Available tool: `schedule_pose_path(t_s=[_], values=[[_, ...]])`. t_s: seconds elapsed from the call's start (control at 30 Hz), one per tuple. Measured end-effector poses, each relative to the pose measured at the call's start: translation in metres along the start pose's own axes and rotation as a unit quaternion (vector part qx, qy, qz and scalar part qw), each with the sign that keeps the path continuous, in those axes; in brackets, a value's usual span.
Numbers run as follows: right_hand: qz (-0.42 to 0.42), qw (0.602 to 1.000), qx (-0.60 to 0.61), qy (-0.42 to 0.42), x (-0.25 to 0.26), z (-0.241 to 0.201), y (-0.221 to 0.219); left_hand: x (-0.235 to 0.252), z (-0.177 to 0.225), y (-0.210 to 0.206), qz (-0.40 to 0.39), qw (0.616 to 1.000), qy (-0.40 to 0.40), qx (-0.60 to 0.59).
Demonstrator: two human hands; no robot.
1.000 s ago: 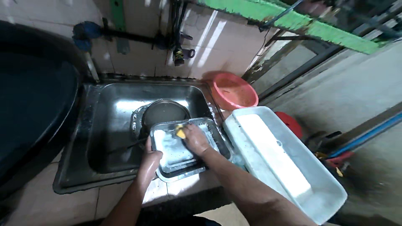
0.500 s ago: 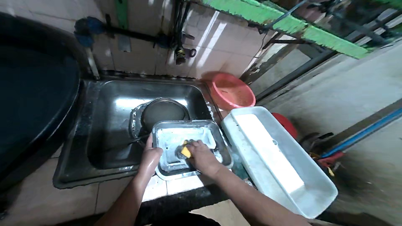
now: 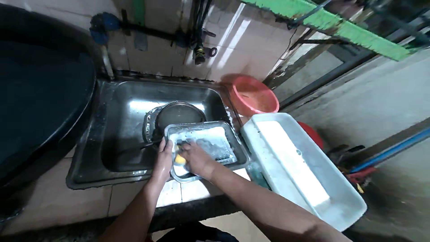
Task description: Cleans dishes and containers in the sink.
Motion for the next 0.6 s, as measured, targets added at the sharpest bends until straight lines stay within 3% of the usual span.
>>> schedule_pose_path(t_s=[0.1,0.23,0.33,0.47,0.6], values=[[0.030,0.999,0.009,0.038,0.001,0.005,0.005,0.001,-0.001,-0.002,-0.003,1.000,-0.006,-0.005],[0.064,0.996,0.016,-0.055,0.046,0.032,0.032,0.004,-0.004,-0.001,0.013,1.000,0.008,-0.006],[0.056,0.995,0.041,-0.074,0.038,0.023,0.023,0.002,-0.007,0.002,0.016,1.000,0.017,-0.002],[0.015,0.999,0.040,0.020,0.001,0.001,0.000,-0.002,-0.005,0.001,0.019,1.000,0.018,0.001],[-0.097,0.990,0.039,0.091,-0.008,-0.014,-0.010,-0.005,0.002,0.001,0.030,0.998,0.035,0.052]])
Point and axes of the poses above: each hand's wrist, its own x-axis towards the middle knuckle, its own y-axis out of the back of the hand, z = x × y, the point moved 10 cm from there along x, towards the middle knuckle, and after that the axes turned 10 degrees about -z, right-handed, at the moved point
